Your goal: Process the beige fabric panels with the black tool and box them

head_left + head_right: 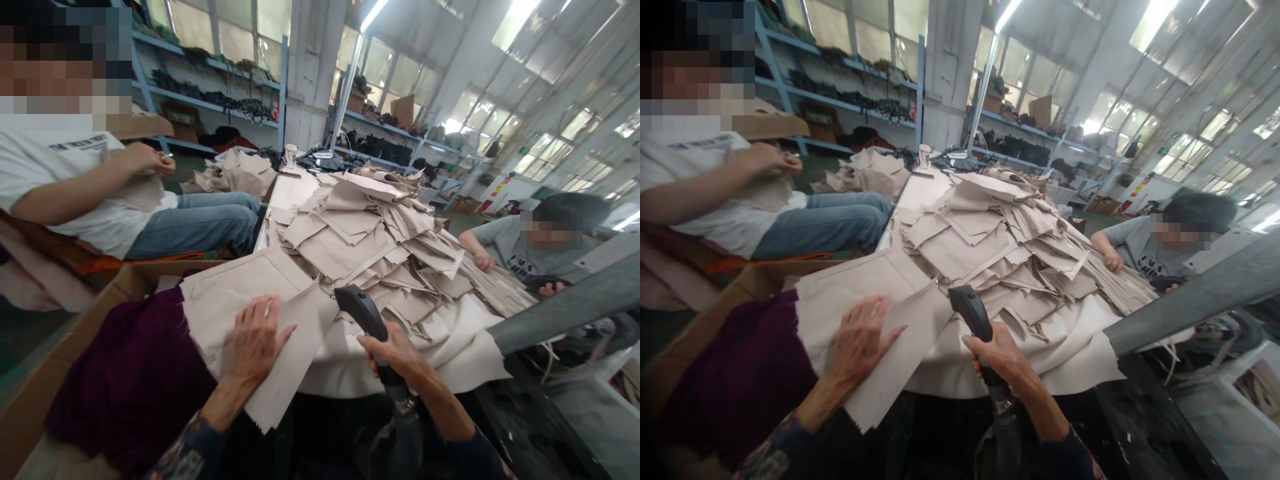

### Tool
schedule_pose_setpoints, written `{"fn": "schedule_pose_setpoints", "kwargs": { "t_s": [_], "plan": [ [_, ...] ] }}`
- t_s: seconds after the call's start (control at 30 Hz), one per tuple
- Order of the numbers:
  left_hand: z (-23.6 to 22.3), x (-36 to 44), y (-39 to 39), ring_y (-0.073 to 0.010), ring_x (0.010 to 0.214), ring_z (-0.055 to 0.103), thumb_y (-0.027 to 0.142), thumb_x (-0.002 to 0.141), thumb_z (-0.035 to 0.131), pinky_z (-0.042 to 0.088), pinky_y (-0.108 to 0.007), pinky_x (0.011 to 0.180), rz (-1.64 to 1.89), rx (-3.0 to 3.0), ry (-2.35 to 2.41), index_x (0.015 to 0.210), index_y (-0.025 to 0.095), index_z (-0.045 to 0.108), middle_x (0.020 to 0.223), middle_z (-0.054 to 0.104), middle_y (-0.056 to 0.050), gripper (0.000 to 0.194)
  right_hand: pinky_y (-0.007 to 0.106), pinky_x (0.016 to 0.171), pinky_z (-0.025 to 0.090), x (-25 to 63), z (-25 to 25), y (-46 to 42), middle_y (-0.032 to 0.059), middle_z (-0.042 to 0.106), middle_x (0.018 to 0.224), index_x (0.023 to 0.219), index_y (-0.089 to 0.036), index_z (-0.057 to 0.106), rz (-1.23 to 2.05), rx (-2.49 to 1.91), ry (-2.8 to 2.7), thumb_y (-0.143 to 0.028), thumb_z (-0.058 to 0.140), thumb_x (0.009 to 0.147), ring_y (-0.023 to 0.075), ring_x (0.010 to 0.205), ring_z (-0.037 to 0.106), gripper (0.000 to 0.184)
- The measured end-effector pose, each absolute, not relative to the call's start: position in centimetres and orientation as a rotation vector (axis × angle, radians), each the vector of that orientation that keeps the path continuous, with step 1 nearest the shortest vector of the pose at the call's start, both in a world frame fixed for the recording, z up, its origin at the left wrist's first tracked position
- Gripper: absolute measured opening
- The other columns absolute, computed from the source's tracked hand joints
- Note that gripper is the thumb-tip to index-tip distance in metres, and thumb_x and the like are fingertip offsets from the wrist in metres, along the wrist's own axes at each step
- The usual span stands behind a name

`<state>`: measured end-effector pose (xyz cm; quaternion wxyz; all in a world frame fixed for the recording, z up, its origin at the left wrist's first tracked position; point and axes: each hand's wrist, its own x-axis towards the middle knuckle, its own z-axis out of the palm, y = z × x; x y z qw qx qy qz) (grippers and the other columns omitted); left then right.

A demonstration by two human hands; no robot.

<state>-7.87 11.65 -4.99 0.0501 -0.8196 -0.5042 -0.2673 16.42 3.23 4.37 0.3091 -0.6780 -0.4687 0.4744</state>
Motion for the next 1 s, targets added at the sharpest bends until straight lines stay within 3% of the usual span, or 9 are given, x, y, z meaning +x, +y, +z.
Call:
{"fn": "schedule_pose_setpoints", "kwargs": {
  "t_s": [0.07, 0.13, 0.2, 0.4, 0.6, 0.77, 1.0],
  "plan": [
    [-4.9, -8.2, 12.7, -0.0327, 0.101, 0.058, 0.039, 0.087, 0.049, 0.045, -0.043, 0.082, -0.705, -2.482, -1.637, 0.125, 0.01, 0.05, 0.113, 0.063, -0.021, 0.048, 0.022, 0.039, 0.045, 16.4, 4.7, 2.4, -0.0043, 0.052, 0.049, 0.072, -0.017, 0.047, 1.277, -1.8, -1.224, -0.041, 0.062, 0.075, 0.0099, 0.039, 0.049, 0.028],
    [-4.3, -8.0, 13.3, -0.0273, 0.091, 0.062, 0.027, 0.089, 0.044, 0.047, -0.037, 0.075, -0.572, -2.588, -1.639, 0.123, 0.014, 0.052, 0.105, 0.067, -0.015, 0.037, 0.022, 0.039, 0.044, 16.2, 4.9, 1.9, -0.0045, 0.053, 0.05, 0.074, -0.018, 0.046, 1.306, -1.811, -1.199, -0.04, 0.063, 0.074, 0.0101, 0.04, 0.05, 0.028],
    [-2.7, -7.5, 13.6, -0.0244, 0.083, 0.064, 0.014, 0.088, 0.038, 0.046, -0.033, 0.068, -0.462, -2.648, -1.586, 0.123, 0.017, 0.053, 0.097, 0.069, -0.011, 0.038, 0.022, 0.04, 0.044, 16.2, 5.1, 1.5, -0.0048, 0.053, 0.05, 0.075, -0.018, 0.046, 1.326, -1.812, -1.191, -0.039, 0.064, 0.074, 0.0101, 0.041, 0.05, 0.028],
    [-0.3, -4.3, 11.6, -0.0256, 0.077, 0.062, -0.002, 0.082, 0.033, 0.045, -0.035, 0.063, -0.309, -2.628, -1.216, 0.128, 0.004, 0.05, 0.086, 0.065, -0.015, 0.049, 0.021, 0.039, 0.043, 17.1, 6.1, 0.4, -0.0055, 0.052, 0.049, 0.073, -0.018, 0.046, 1.3, -1.776, -1.202, -0.039, 0.065, 0.072, 0.0101, 0.039, 0.05, 0.028],
    [-4.8, -1.9, 8.8, -0.025, 0.077, 0.063, -0.004, 0.08, 0.037, 0.047, -0.035, 0.063, -0.262, -2.783, -1.064, 0.121, 0.006, 0.055, 0.085, 0.065, -0.015, 0.046, 0.02, 0.039, 0.043, 17.5, 5.5, -0.9, -0.0052, 0.053, 0.05, 0.072, -0.018, 0.047, 1.276, -1.751, -1.271, -0.036, 0.062, 0.075, 0.0096, 0.039, 0.05, 0.024],
    [-5.3, -2.2, 9.1, -0.0224, 0.075, 0.062, -0.001, 0.082, 0.037, 0.045, -0.032, 0.063, -0.271, -2.797, -1.082, 0.112, 0.009, 0.059, 0.085, 0.065, -0.012, 0.038, 0.019, 0.038, 0.043, 16.0, 3.5, -0.4, -0.0051, 0.054, 0.051, 0.074, -0.017, 0.049, 1.344, -1.715, -1.295, -0.033, 0.059, 0.077, 0.0088, 0.039, 0.05, 0.02],
    [-5.6, -2.6, 9.3, -0.025, 0.077, 0.063, 0.01, 0.086, 0.04, 0.046, -0.033, 0.064, -0.342, -2.897, -1.045, 0.123, 0.004, 0.053, 0.088, 0.065, -0.015, 0.04, 0.02, 0.037, 0.044, 15.4, 1.5, 3.1, -0.0036, 0.052, 0.05, 0.069, -0.015, 0.051, 1.271, -1.823, -1.227, -0.032, 0.059, 0.076, 0.0092, 0.039, 0.049, 0.02]
  ]
}}
